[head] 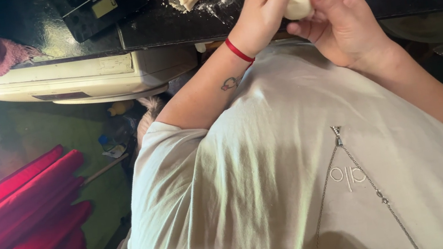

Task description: Weighing portions of dough on a digital scale and shaping them into round balls by hand.

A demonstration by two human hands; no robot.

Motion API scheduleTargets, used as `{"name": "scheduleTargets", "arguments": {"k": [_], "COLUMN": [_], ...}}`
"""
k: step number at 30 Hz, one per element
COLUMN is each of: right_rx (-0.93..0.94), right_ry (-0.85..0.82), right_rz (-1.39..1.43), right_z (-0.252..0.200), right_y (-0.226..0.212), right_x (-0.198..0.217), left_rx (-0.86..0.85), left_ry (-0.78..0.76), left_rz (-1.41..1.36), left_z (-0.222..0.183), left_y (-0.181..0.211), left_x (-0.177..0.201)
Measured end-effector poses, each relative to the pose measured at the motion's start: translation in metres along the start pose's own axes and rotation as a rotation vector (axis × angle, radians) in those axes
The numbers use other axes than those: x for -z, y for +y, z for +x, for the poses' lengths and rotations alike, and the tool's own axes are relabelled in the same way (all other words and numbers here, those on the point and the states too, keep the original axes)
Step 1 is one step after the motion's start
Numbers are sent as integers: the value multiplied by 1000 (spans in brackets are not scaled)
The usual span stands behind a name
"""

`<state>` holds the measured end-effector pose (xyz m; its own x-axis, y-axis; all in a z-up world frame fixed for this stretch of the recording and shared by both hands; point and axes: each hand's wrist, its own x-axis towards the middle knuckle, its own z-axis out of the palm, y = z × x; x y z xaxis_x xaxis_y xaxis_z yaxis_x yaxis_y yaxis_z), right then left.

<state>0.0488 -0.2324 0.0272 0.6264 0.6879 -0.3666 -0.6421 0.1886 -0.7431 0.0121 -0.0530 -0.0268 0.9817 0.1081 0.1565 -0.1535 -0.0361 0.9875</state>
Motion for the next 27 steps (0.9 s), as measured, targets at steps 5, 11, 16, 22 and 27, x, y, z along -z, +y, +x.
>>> {"name": "scheduleTargets", "arguments": {"k": [5,11,16,22,27], "right_rx": [-101,-143,85,727,853], "right_ry": [-50,-35,116,169,70], "right_rz": [11,21,-56,-1214,-1553], "right_z": [3,6,-1,-16,10], "right_y": [-1,5,12,7,36], "right_x": [-14,-21,-13,34,24], "left_rx": [135,23,-88,-80,32], "left_ry": [-5,-85,-89,-9,-114], "left_rz": [-6,-141,208,98,-46], "left_z": [-7,-9,-26,-42,-61], "left_y": [38,58,-23,66,106], "left_x": [5,19,43,105,119]}}
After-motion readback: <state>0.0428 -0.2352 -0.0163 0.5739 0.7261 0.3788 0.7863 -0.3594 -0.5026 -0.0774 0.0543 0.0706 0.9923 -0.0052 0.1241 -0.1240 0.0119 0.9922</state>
